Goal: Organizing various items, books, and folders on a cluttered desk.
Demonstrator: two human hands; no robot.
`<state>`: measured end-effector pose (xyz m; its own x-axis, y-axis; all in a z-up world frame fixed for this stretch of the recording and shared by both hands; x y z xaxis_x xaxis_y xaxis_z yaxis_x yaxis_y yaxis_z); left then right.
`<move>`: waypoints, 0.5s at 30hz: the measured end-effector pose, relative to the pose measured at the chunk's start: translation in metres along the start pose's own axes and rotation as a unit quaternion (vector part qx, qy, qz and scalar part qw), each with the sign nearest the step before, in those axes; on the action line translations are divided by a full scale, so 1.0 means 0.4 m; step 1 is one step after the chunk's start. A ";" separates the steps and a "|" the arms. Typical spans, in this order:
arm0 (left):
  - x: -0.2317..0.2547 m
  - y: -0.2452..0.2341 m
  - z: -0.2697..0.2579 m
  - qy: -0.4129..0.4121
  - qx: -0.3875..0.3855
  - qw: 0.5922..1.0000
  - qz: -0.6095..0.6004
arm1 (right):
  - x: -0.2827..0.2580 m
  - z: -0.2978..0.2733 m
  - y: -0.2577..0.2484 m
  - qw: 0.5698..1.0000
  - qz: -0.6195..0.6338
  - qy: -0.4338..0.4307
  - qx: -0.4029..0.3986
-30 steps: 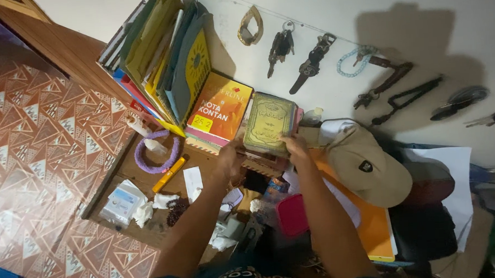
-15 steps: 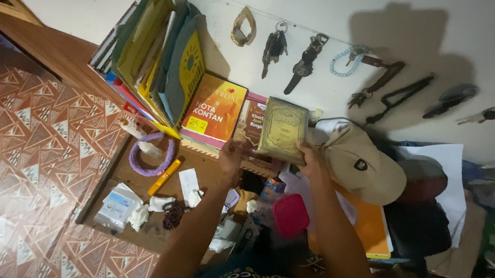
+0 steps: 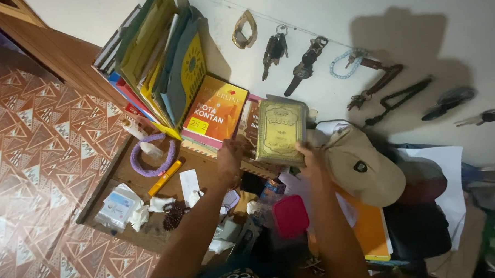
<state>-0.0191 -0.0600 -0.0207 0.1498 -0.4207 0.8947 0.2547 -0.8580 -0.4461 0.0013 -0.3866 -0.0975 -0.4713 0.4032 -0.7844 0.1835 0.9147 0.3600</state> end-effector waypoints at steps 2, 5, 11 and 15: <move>-0.002 -0.007 0.002 0.000 0.000 0.999 0.047 | -0.042 -0.055 0.033 1.000 -0.001 -0.018 0.002; 0.055 -0.031 -0.001 0.016 -0.026 0.998 0.060 | -0.089 -0.110 0.050 0.999 0.005 -0.041 0.010; -0.113 0.043 0.074 0.123 0.022 0.978 0.166 | -0.117 -0.152 0.076 0.998 0.006 -0.059 -0.023; -0.087 0.031 0.084 0.247 -0.024 0.949 0.193 | -0.101 -0.158 0.069 1.000 0.014 -0.023 -0.002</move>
<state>0.0109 -0.0463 -0.0581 -0.2468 -0.7832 0.5707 0.2268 -0.6193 -0.7517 -0.0291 -0.3791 -0.0241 -0.4266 0.4286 -0.7964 0.1928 0.9034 0.3829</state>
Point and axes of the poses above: each hand's wrist, its own z-axis towards the middle knuckle, its own y-axis out of the palm, x = y × z, the point moved 6 cm from there along z, towards the middle knuckle, and after that the axes turned 1 degree about y, right-handed, at the moved point
